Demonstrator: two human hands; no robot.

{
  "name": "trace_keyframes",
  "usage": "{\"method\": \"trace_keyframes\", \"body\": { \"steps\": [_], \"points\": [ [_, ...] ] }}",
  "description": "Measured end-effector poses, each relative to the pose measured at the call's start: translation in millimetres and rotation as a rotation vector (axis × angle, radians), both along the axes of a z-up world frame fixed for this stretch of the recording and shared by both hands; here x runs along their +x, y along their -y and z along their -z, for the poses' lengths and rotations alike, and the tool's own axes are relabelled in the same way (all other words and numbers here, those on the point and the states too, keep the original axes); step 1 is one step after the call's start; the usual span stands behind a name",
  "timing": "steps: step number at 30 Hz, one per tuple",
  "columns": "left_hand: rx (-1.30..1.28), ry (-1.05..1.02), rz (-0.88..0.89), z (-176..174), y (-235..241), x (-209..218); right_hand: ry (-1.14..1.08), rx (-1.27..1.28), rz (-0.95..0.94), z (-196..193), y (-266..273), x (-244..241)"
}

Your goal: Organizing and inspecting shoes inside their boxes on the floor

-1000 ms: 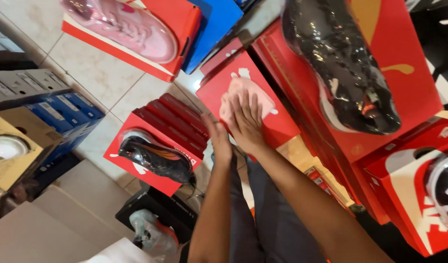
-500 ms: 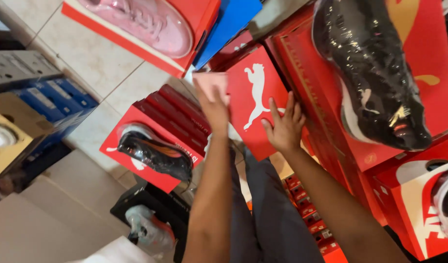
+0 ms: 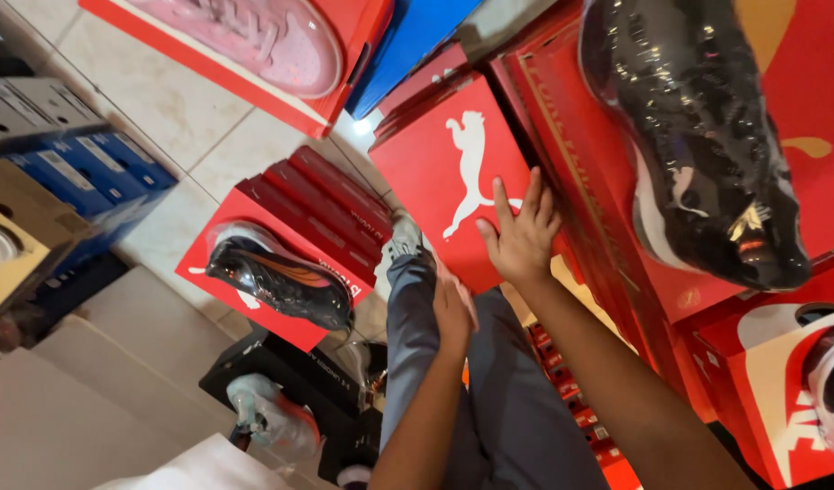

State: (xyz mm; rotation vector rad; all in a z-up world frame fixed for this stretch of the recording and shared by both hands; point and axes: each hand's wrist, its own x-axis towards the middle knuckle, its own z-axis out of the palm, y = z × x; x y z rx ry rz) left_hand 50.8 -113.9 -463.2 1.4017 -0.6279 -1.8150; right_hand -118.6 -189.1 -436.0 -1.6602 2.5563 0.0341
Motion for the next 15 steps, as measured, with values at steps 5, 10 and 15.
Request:
{"method": "trace_keyframes", "body": {
  "steps": [5, 10, 15],
  "points": [
    [0.357, 0.570, -0.285, -118.7, 21.9, -1.3, 0.637, -0.376, -0.045, -40.9, -16.3, -2.1],
    [-0.170, 0.475, 0.250, -106.7, -19.7, 16.0, 0.927, -0.218, 0.127, -118.3, -83.2, 71.2],
    [-0.757, 0.552, 1.147, -96.4, 67.7, -5.7, 1.339, -0.675, 1.509, -34.0, -165.9, 79.2]
  ]
}}
